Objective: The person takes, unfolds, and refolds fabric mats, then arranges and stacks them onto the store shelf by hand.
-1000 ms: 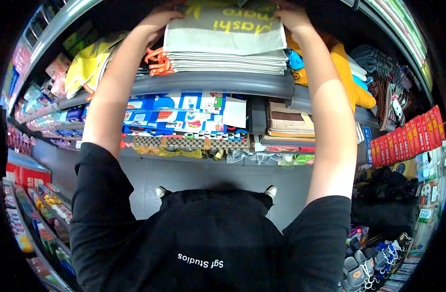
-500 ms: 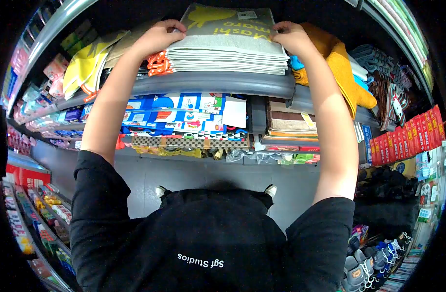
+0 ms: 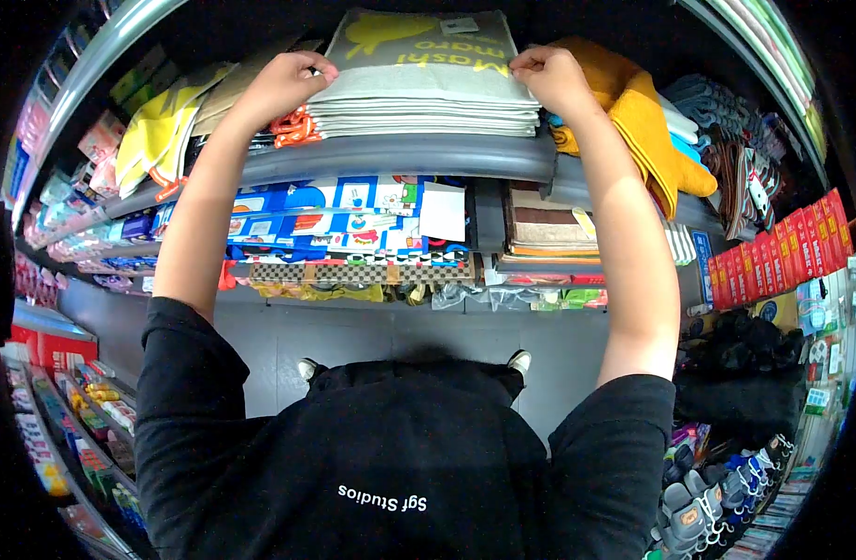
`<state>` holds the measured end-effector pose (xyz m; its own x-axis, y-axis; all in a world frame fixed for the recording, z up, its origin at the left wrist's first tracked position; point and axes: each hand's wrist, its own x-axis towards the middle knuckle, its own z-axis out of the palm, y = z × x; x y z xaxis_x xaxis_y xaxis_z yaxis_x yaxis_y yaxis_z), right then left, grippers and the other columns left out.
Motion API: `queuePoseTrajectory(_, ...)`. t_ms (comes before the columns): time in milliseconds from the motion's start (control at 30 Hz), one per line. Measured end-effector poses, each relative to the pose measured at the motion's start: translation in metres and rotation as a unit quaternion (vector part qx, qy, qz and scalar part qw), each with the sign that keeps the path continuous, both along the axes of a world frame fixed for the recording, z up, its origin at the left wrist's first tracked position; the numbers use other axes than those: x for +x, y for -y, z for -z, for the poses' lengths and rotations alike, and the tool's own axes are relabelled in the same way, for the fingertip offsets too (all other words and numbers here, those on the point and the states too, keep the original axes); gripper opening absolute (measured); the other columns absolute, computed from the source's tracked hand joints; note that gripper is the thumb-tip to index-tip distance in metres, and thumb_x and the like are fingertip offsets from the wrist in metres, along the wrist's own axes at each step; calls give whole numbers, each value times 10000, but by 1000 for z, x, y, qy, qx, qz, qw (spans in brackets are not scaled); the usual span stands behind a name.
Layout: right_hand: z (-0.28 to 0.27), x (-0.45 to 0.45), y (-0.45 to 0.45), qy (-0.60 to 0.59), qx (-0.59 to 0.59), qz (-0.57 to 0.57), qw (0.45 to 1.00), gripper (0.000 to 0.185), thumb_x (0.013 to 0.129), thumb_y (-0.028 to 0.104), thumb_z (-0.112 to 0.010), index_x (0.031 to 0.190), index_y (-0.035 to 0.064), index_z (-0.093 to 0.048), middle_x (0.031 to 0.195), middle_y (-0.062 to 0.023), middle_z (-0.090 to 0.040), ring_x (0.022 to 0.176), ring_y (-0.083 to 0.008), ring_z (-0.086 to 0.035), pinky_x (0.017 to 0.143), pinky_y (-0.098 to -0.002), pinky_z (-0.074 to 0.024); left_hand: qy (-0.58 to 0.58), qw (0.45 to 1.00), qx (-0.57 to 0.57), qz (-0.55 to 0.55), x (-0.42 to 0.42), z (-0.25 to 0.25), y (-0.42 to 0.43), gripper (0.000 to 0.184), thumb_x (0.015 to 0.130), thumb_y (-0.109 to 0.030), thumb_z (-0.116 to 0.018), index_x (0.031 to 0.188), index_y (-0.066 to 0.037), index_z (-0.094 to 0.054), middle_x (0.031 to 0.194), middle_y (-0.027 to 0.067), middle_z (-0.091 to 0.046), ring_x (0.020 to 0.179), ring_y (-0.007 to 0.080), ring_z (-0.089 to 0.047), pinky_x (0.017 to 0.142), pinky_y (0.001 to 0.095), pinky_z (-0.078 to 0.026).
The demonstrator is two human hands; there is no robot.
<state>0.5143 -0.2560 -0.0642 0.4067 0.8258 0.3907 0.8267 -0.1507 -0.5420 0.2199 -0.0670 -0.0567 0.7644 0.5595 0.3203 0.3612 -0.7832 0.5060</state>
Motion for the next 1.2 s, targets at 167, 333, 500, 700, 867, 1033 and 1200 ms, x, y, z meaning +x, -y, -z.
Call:
queuePoseTrajectory(167,-4,2,4,20,-16,-10,1000,199,744,114,-639,931,59,-677,851,-115,-661,789,-204,-624,748,-293,-480,-16,996,78,-38,-6,-6,28,239,813,-267,-547,940,-80,-623,755,124,-594,725,212,-570,682,331,-438)
queuePoseTrajectory(333,-22,-39,18,54,-131,83,986,367,775,340,-591,994,56,-663,965,-165,-643,900,-262,-625,822,-338,-468,-87,984,126,-88,-7,-6,41,303,834,-274,-464,1053,-118,-603,962,160,-627,894,315,-597,799,404,-454)
queuePoseTrajectory(500,-20,-77,29,176,-182,120,960,638,836,517,-365,1197,12,-509,1005,-215,-613,973,-343,-583,831,-409,-459,-62,992,28,-104,-3,3,47,397,870,-310,-385,1197,-108,-485,1020,245,-583,971,405,-541,848,434,-412)
queuePoseTrajectory(700,5,-77,26,207,-91,123,966,562,865,490,-337,1085,14,-538,858,-205,-637,853,-346,-612,732,-431,-481,-35,992,80,-89,-6,7,47,398,875,-298,-371,1154,-59,-524,979,247,-594,943,399,-550,844,430,-412)
queuePoseTrajectory(867,5,-80,27,209,-58,121,969,523,861,480,-357,1020,22,-553,804,-208,-632,811,-350,-612,681,-445,-479,-35,992,91,-85,-6,9,43,395,874,-302,-371,1113,-47,-555,975,241,-596,939,383,-557,837,428,-418)
queuePoseTrajectory(1033,7,-83,28,230,-40,143,962,516,859,480,-373,1038,35,-562,792,-221,-628,794,-362,-612,674,-444,-478,-58,980,133,-139,-11,-2,63,334,864,-281,-412,955,-32,-615,909,191,-622,870,371,-577,764,441,-442)
queuePoseTrajectory(1200,6,-85,35,173,-39,153,972,564,861,515,-379,1142,51,-537,922,-253,-607,909,-378,-582,768,-443,-456,127,931,323,-115,-49,-7,61,216,820,-213,-541,865,-23,-632,811,148,-635,753,332,-603,686,386,-474)
